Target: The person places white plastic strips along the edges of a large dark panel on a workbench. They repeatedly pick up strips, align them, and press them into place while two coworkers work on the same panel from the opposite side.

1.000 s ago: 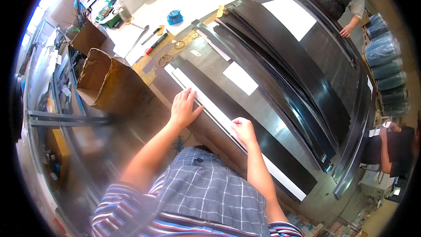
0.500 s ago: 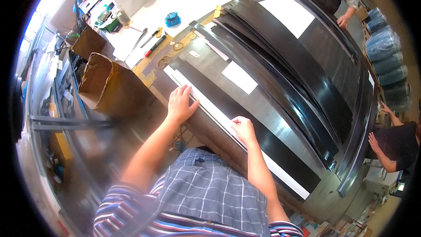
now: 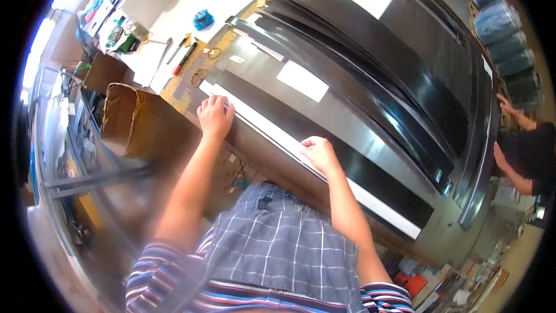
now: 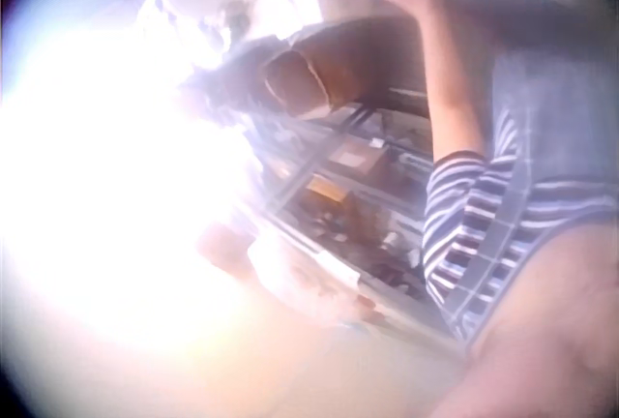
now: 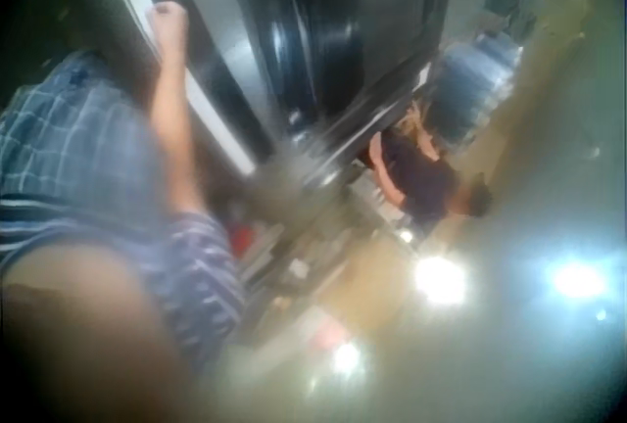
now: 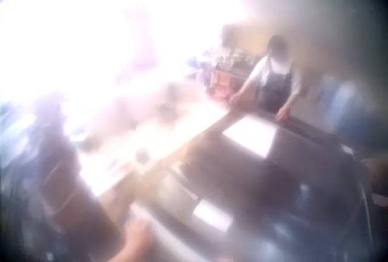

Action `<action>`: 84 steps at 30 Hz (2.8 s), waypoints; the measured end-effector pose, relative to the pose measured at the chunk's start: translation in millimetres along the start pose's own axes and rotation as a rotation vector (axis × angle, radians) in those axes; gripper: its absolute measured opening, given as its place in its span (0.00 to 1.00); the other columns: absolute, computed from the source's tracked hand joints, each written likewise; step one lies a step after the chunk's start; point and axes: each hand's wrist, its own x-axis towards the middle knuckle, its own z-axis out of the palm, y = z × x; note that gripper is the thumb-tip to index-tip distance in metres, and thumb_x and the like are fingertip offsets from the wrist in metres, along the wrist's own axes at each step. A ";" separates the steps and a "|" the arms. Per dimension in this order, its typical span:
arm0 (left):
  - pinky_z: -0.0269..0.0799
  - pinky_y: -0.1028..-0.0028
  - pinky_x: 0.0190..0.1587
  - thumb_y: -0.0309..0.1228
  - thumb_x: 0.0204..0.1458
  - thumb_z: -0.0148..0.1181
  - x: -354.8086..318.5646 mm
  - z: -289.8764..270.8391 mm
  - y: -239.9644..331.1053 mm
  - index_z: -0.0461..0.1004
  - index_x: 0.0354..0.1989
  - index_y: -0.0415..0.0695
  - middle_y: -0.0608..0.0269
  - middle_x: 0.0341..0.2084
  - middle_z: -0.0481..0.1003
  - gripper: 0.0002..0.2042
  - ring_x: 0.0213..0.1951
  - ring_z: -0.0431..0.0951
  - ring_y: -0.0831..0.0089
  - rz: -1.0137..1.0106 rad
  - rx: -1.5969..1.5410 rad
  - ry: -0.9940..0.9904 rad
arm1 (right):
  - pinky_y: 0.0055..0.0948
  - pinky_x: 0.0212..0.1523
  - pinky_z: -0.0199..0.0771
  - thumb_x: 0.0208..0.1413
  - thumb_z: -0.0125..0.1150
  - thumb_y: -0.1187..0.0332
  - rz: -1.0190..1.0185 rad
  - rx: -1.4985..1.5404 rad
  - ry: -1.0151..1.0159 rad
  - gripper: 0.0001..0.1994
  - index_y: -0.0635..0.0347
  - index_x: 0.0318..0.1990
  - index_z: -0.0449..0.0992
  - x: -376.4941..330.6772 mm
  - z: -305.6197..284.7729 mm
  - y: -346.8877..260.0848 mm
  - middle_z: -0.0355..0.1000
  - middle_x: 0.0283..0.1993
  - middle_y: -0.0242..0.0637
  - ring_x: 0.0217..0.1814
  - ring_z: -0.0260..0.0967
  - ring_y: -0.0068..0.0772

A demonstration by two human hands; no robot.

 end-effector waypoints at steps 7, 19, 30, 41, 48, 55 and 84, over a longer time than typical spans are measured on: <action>0.59 0.58 0.53 0.45 0.50 0.59 -7.6 -7.0 4.9 0.75 0.42 0.47 0.62 0.44 0.73 0.17 0.51 0.69 0.58 -0.049 0.060 -0.050 | 0.31 0.26 0.65 0.46 0.67 0.61 0.210 -0.336 -0.173 0.13 0.64 0.24 0.78 -83.4 -96.5 30.6 0.68 0.18 0.38 0.22 0.63 0.24; 0.61 0.58 0.54 0.48 0.53 0.56 -7.2 4.9 5.9 0.73 0.47 0.48 0.63 0.47 0.73 0.20 0.53 0.69 0.59 -0.042 0.148 -0.082 | 0.36 0.31 0.69 0.42 0.69 0.55 0.373 -0.530 0.021 0.17 0.63 0.24 0.79 -118.9 -117.0 53.4 0.72 0.22 0.47 0.27 0.72 0.42; 0.60 0.58 0.56 0.49 0.54 0.54 -10.2 10.3 5.1 0.73 0.49 0.48 0.63 0.50 0.72 0.21 0.56 0.67 0.59 -0.050 0.182 -0.109 | 0.37 0.36 0.73 0.42 0.69 0.56 0.421 -0.536 0.018 0.16 0.62 0.26 0.80 -117.2 -114.7 40.6 0.75 0.27 0.48 0.32 0.75 0.43; 0.61 0.58 0.56 0.47 0.54 0.55 -10.2 9.9 6.5 0.72 0.51 0.47 0.61 0.51 0.71 0.22 0.55 0.68 0.57 -0.054 0.185 -0.118 | 0.36 0.37 0.74 0.41 0.68 0.56 0.443 -0.528 0.032 0.15 0.60 0.25 0.81 -116.5 -112.4 40.8 0.77 0.27 0.45 0.33 0.76 0.42; 0.62 0.58 0.56 0.47 0.54 0.54 -12.0 12.5 4.2 0.71 0.51 0.46 0.60 0.52 0.71 0.21 0.55 0.68 0.57 -0.028 0.197 -0.121 | 0.37 0.37 0.74 0.41 0.67 0.56 0.396 -0.550 0.046 0.15 0.61 0.24 0.81 -118.7 -113.0 43.2 0.76 0.27 0.47 0.33 0.76 0.44; 0.60 0.56 0.57 0.47 0.55 0.53 -9.3 13.2 3.2 0.70 0.53 0.46 0.60 0.52 0.70 0.22 0.56 0.67 0.57 -0.040 0.237 -0.153 | 0.39 0.40 0.75 0.40 0.67 0.58 0.404 -0.557 0.030 0.14 0.61 0.25 0.81 -114.2 -110.2 42.5 0.77 0.30 0.47 0.36 0.76 0.47; 0.63 0.60 0.39 0.41 0.38 0.69 -69.3 11.0 115.9 0.64 0.19 0.43 0.60 0.23 0.67 0.19 0.34 0.68 0.56 0.329 -0.221 -0.659 | 0.37 0.27 0.65 0.43 0.69 0.58 0.619 -0.400 -0.118 0.16 0.65 0.22 0.76 -209.8 -200.3 116.0 0.70 0.19 0.44 0.23 0.67 0.36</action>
